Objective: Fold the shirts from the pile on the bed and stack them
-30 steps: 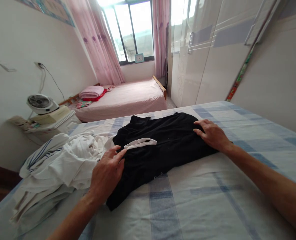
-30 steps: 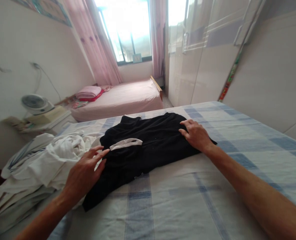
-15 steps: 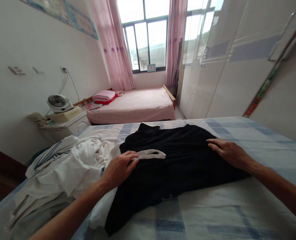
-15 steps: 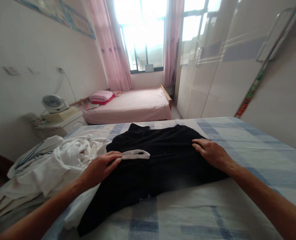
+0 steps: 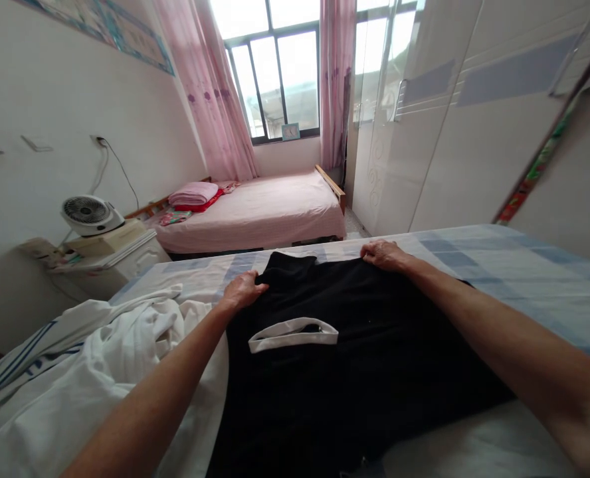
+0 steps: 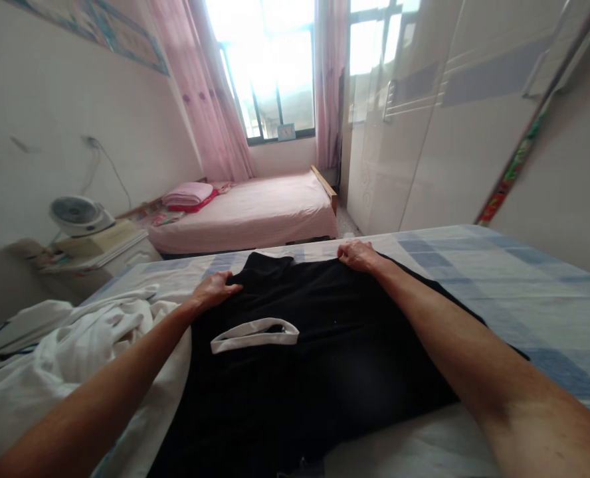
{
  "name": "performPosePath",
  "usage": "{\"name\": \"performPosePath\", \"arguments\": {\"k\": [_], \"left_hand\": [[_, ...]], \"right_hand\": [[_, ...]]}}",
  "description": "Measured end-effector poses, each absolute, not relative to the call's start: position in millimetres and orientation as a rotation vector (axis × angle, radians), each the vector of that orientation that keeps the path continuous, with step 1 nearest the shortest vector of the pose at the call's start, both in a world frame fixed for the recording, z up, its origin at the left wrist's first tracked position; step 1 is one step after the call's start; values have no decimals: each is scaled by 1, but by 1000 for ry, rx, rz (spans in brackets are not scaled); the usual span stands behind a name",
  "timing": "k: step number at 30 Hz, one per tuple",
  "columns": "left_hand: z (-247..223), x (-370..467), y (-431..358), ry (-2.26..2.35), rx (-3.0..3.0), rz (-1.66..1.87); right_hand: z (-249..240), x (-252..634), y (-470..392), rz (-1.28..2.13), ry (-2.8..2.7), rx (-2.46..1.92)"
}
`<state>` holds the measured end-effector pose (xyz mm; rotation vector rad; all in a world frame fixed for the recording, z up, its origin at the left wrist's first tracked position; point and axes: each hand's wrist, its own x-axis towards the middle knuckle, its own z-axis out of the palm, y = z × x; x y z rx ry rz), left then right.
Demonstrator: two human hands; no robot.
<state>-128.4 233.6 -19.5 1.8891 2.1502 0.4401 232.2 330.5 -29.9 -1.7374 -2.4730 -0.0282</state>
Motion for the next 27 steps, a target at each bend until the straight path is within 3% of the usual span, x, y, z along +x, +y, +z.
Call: {"name": "performPosePath", "arguments": {"k": [13,18,21,24,27], "left_hand": [[8,-124,241,1688,1670,738],[30,-117,180,1513,2330,1209],[20,-114,111,1261,2800,915],[0,-112,56,1139,2873,572],[-11,-117,39,1287,2761,769]], "right_hand": [[-4,236,312,-237,-2471,-1734],[4,267,255,-546,-2251,-1437],[-18,299,212,-542,-2273,-1332],[-42,321,183,-430,-2313,-1339],[-43,310,173,-285,-2236,-1359]]}}
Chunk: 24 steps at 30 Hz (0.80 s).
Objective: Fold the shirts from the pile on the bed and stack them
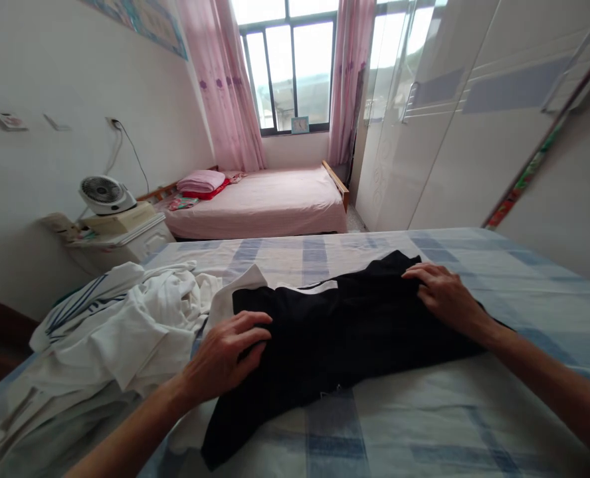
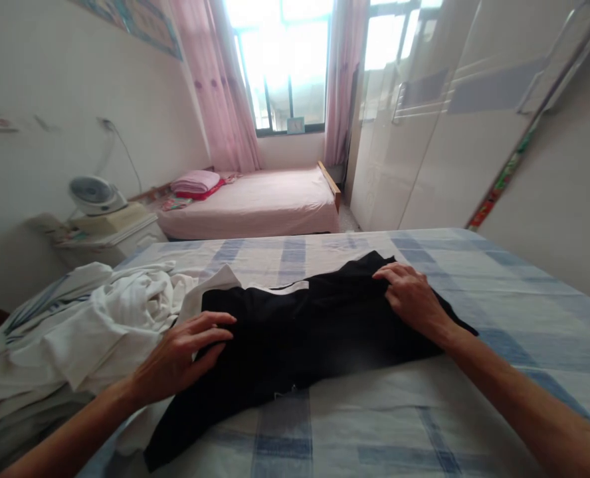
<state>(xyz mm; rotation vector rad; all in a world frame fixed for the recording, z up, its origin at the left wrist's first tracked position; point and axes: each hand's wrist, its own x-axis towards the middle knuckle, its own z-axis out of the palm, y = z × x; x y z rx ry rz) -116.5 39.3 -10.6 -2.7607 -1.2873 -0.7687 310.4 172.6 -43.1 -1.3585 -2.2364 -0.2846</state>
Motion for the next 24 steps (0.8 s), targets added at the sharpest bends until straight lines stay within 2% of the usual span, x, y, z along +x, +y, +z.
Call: {"name": "performPosePath", "arguments": {"k": [3,8,12,16,19,24], "left_hand": [[-8,-126,54,-1418,-2517,-949],[0,-136,104,-1758,-2124,-701],[-1,-143,137,-2249,-2029,-488],[-2,-156,145,-2518,-1878,-435],[1,-158,130,-2381,-1837,-487],[4,-143,82,-1492,-2540,-515]], "right_hand": [[-24,267,172,-37,-2219,-1297],[2,177,174,435,-2356,-1518],[-1,137,178,568,-2438,-1565],[4,140,171,662,-2231,-1234],[16,163,149,659,-2169,-963],[7,198,102,652,-2357,-805]]}}
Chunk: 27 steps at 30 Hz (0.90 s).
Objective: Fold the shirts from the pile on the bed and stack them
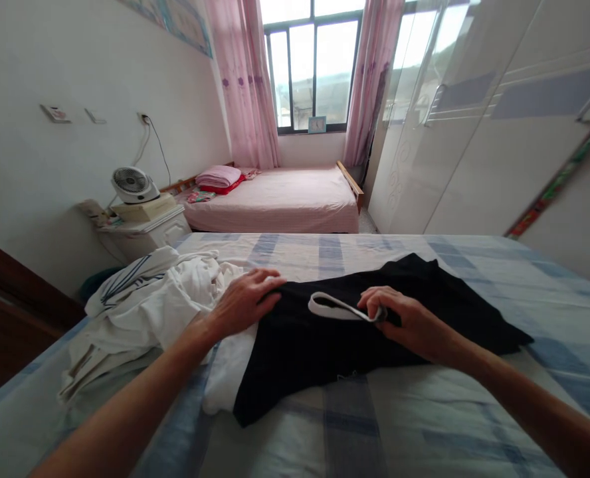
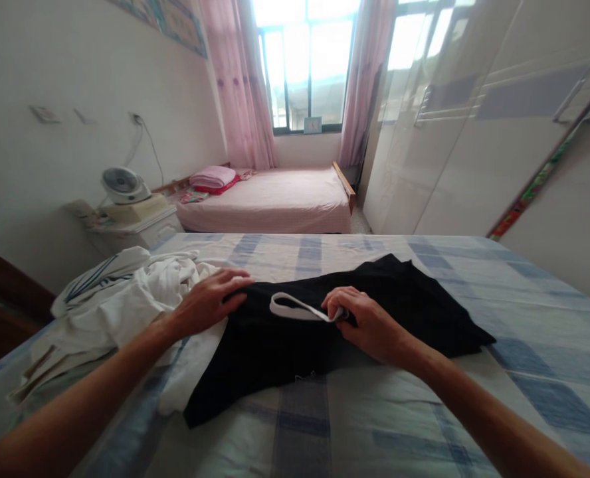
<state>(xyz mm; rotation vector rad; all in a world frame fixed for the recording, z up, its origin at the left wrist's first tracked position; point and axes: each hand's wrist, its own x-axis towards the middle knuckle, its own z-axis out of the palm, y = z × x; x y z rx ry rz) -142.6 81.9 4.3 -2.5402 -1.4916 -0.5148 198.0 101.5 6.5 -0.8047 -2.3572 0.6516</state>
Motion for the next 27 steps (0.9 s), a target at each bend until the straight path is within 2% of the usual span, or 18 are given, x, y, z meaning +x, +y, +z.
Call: {"name": "performPosePath", "arguments": {"k": [3,7,12,15,22,27], "left_hand": [[-3,-142,65,-1270,-2755,-341],[-11,-150,75,-1402,-2689,-283],[-6,-146,94,-1754,-2284,-567],[-5,-147,92,-1702,-2162,-724],[-23,-152,74,-1512,-2359,-459],[-21,-134,79,-1366,-2511,-410]], "right_hand": [[-15,204,93,527,-2426,-898],[-20,190,116,343,-2451,-977],[30,164,152,164,-2231,-907],[41,172,149,101,-2096,-908],[-37,221,115,119,-2383,-1114],[-33,203,111,-87,-2464,-911]]}}
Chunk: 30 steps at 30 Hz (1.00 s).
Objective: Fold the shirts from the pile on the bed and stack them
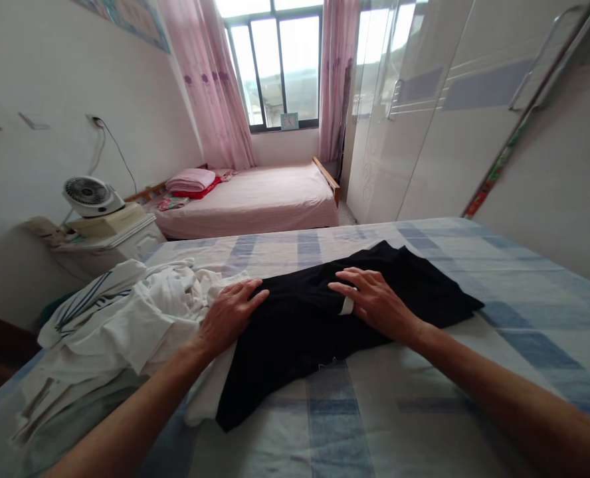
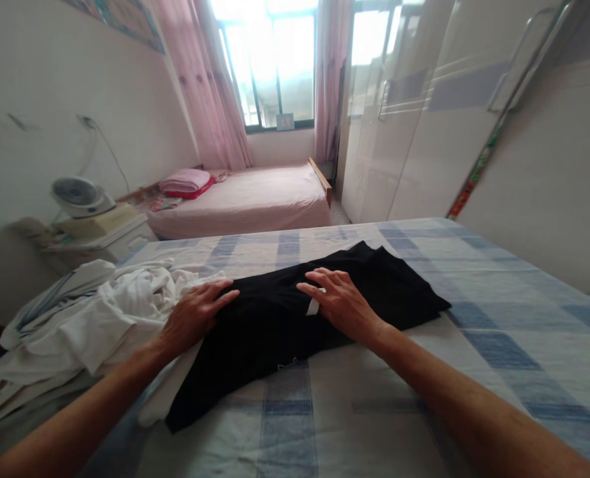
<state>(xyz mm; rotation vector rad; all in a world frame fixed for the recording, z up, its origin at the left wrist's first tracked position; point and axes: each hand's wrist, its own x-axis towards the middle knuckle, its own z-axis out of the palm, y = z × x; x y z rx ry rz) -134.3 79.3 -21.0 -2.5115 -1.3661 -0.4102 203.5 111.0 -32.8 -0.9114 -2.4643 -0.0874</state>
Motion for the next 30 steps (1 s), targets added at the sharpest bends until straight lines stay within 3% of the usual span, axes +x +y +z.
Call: {"name": "performPosePath", "arguments": {"k": [6,13,18,22,30], "left_hand": [[-10,-128,93,-1762,-2568,-732],[-10,-149,77,-1497,-2809,-454],[10,-134,106,-1698,-2720,-900],[-2,-98,131,-1594,-2782,-1032],[-56,-96,141,-1627,-2834,-565]], "right_hand": [[-12,178,122,316,-2146,-1078],[-27,218,101,322,-2491,-932],[-12,266,163,129,-2040,-1550],[-5,285,229,119,-1849,-2204],[-19,291,277,149,-1758,-2259]]}}
